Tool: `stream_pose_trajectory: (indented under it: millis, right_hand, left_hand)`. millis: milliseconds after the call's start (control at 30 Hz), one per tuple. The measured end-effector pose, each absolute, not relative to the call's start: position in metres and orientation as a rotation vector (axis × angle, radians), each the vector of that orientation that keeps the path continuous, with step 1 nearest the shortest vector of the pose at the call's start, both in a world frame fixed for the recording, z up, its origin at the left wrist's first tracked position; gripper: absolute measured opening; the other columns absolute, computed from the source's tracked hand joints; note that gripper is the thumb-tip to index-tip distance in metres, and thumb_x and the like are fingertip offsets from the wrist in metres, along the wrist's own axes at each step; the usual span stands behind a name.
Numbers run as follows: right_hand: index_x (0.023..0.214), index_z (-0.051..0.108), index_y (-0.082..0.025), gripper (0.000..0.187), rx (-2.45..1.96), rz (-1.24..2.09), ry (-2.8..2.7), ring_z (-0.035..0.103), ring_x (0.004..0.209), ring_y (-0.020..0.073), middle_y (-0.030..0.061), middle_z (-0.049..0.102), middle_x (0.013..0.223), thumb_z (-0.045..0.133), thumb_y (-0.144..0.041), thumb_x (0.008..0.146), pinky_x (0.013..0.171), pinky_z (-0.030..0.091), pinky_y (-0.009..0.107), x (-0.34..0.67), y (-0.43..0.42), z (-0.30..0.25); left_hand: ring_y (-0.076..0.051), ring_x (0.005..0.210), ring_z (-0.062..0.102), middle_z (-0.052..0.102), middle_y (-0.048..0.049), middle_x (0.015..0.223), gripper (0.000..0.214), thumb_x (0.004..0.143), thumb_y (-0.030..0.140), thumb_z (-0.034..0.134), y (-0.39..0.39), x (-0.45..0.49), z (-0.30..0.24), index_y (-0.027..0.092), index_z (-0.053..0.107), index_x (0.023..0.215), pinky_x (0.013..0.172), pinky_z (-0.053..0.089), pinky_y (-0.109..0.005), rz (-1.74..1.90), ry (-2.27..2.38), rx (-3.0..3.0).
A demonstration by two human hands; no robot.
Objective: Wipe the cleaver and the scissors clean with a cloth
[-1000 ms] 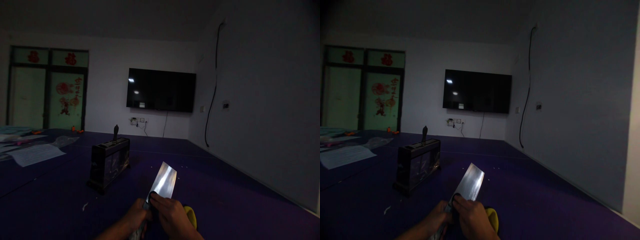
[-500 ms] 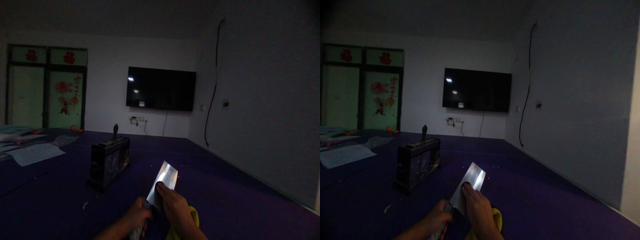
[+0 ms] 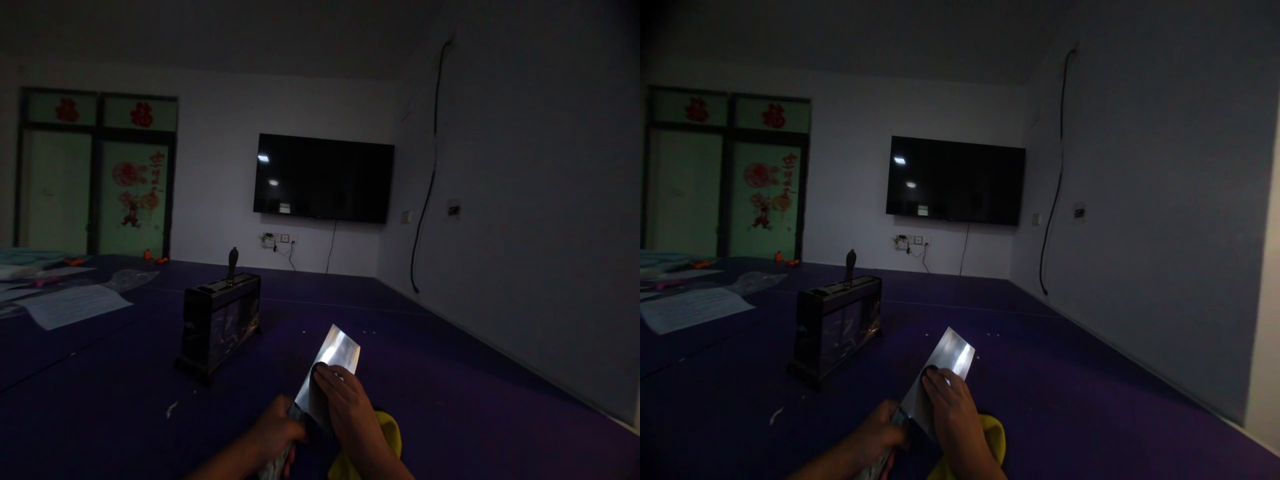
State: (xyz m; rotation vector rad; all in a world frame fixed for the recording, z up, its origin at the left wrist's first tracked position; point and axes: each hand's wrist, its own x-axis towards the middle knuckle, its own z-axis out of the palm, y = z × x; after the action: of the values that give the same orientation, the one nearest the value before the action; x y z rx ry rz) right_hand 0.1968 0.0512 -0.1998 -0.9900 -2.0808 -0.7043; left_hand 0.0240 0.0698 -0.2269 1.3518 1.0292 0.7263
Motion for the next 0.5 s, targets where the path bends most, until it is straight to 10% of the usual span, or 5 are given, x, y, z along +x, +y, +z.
stream_pose_trajectory:
  millis: [500]
  right_hand:
    - [0.118, 0.053, -0.014, 0.041, -0.814, -0.722, -2.24, 0.051, 0.108, 0.0169, 0.0068, 0.059, 0.117, 0.038, -0.005, 0.081, 0.091, 0.044, 0.03, 0.191, 0.047, -0.198]
  left_hand:
    - [-0.011, 0.024, 0.036, 0.042, 0.0054, 0.033, 0.012, 0.05, 0.018, 0.052, 0.063, 0.025, -0.216, 0.016, 0.048, 0.061, 0.026, 0.03, -0.02, 0.718, 0.991, 1.448]
